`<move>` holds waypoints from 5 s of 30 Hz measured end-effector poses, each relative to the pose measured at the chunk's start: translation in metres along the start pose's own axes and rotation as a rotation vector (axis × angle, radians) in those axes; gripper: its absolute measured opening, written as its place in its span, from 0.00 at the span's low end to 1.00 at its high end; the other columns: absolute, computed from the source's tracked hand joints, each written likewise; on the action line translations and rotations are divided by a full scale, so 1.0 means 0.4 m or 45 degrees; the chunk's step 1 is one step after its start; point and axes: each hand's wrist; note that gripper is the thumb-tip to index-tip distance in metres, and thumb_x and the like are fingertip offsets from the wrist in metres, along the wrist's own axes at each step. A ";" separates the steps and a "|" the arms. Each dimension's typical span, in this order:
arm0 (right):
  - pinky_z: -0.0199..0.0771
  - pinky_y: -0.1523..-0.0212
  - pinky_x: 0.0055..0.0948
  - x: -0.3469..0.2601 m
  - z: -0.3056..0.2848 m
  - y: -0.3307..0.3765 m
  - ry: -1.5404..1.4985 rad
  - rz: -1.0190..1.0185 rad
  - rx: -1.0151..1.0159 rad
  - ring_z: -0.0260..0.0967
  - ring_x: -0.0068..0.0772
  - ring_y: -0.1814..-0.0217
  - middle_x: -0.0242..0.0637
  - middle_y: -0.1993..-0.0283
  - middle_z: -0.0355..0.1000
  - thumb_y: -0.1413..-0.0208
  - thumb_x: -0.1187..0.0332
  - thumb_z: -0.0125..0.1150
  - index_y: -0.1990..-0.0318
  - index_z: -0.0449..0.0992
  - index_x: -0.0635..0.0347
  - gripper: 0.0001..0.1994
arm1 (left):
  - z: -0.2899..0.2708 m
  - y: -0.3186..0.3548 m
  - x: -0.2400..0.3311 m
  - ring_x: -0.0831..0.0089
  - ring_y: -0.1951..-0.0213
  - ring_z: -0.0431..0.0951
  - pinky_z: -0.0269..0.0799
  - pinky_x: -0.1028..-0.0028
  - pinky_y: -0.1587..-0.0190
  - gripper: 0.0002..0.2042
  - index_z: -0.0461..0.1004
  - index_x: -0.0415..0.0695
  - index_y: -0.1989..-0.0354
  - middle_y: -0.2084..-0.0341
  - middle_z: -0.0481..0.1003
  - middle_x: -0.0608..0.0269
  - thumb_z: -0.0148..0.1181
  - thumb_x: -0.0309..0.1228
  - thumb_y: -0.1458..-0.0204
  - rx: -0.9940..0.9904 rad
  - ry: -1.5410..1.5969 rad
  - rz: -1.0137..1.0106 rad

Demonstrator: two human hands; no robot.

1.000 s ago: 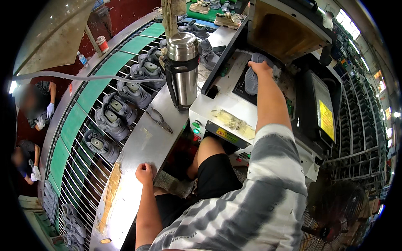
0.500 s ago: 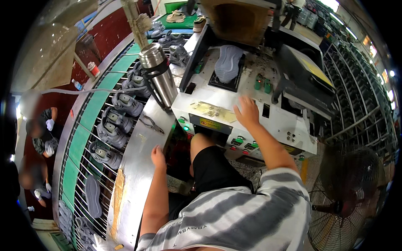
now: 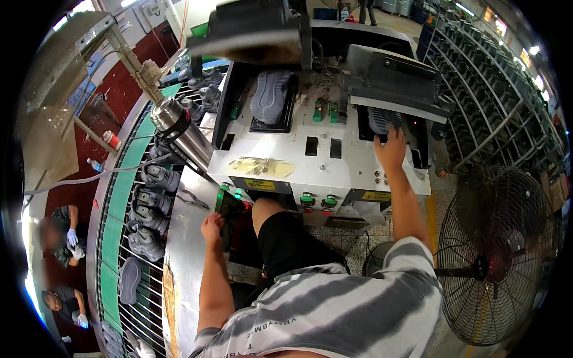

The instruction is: The person picks up shoes from a conveyor belt, places them into a pressing machine one at a time, operates the machine with buttons, and returns the processed shoes to the belt.

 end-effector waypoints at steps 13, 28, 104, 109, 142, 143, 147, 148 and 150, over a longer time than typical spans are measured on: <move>0.54 0.32 0.41 0.033 0.273 -0.419 0.158 0.717 -0.642 0.51 0.48 0.28 0.48 0.30 0.54 0.62 0.41 0.64 0.34 0.60 0.52 0.46 | -0.667 0.537 -0.272 0.65 0.78 0.75 0.70 0.66 0.73 0.14 0.72 0.38 0.76 0.79 0.74 0.57 0.48 0.34 0.44 1.101 -0.376 0.172; 0.69 0.44 0.51 -0.024 0.011 -0.077 -0.281 0.478 0.398 0.68 0.62 0.46 0.58 0.46 0.69 0.71 0.51 0.78 0.41 0.61 0.72 0.50 | -0.390 0.549 -0.195 0.53 0.74 0.78 0.74 0.57 0.70 0.09 0.79 0.46 0.76 0.79 0.77 0.52 0.56 0.36 0.54 0.598 -1.430 0.290; 0.74 0.59 0.37 -1.640 0.224 1.152 -0.785 -1.515 -1.194 0.72 0.39 0.62 0.37 0.63 0.74 0.48 0.66 0.55 0.63 0.76 0.57 0.08 | -1.655 -0.333 0.251 0.57 0.41 0.64 0.59 0.58 0.43 0.48 0.47 0.54 0.30 0.41 0.61 0.53 0.68 0.32 0.63 1.181 -2.422 -0.089; 0.74 0.54 0.38 -1.663 0.185 1.135 -0.636 -1.564 -1.423 0.72 0.40 0.56 0.40 0.59 0.74 0.46 0.62 0.55 0.59 0.76 0.57 0.12 | -1.584 -0.191 0.368 0.59 0.49 0.70 0.65 0.57 0.52 0.53 0.45 0.53 0.29 0.46 0.66 0.57 0.71 0.39 0.68 1.116 -2.320 -0.320; 0.62 0.39 0.39 -0.927 -0.148 0.521 -3.612 0.221 -2.334 0.61 0.39 0.39 0.41 0.37 0.60 0.47 0.54 0.59 0.36 0.58 0.60 0.34 | -0.236 0.507 0.441 0.64 0.53 0.75 0.72 0.65 0.50 0.23 0.69 0.37 0.44 0.55 0.75 0.57 0.57 0.39 0.44 -0.541 -0.199 0.420; 0.62 0.38 0.39 -0.849 -0.133 0.475 -3.627 0.313 -2.189 0.61 0.40 0.38 0.41 0.36 0.60 0.47 0.54 0.58 0.35 0.57 0.60 0.34 | -0.169 0.527 0.481 0.68 0.58 0.77 0.72 0.69 0.52 0.16 0.73 0.37 0.49 0.60 0.77 0.60 0.56 0.33 0.43 -0.430 -0.090 0.166; 0.62 0.38 0.39 -0.583 -0.124 0.360 -3.556 0.556 -1.745 0.61 0.41 0.37 0.42 0.34 0.58 0.47 0.52 0.57 0.34 0.54 0.62 0.37 | -0.105 0.410 0.290 0.75 0.68 0.77 0.72 0.77 0.63 0.10 0.75 0.38 0.60 0.72 0.76 0.65 0.54 0.32 0.41 -0.439 0.023 0.263; 0.62 0.38 0.39 -0.512 -0.129 0.345 -3.500 0.639 -1.624 0.60 0.41 0.36 0.43 0.34 0.58 0.47 0.51 0.56 0.33 0.53 0.62 0.38 | -0.104 0.396 0.225 0.75 0.70 0.76 0.71 0.78 0.66 0.10 0.75 0.38 0.60 0.72 0.76 0.65 0.54 0.33 0.41 -0.457 0.000 0.194; 0.61 0.37 0.39 -0.383 -0.147 0.309 -3.313 0.818 -1.406 0.60 0.41 0.35 0.43 0.33 0.57 0.47 0.50 0.56 0.32 0.52 0.63 0.39 | -0.127 0.371 0.067 0.77 0.72 0.74 0.69 0.79 0.70 0.11 0.75 0.38 0.61 0.74 0.75 0.66 0.56 0.34 0.41 -0.433 -0.013 0.114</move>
Point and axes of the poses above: each hand's wrist, its own y-axis away from the middle knuckle, its own z-axis out of the palm, x = y × z
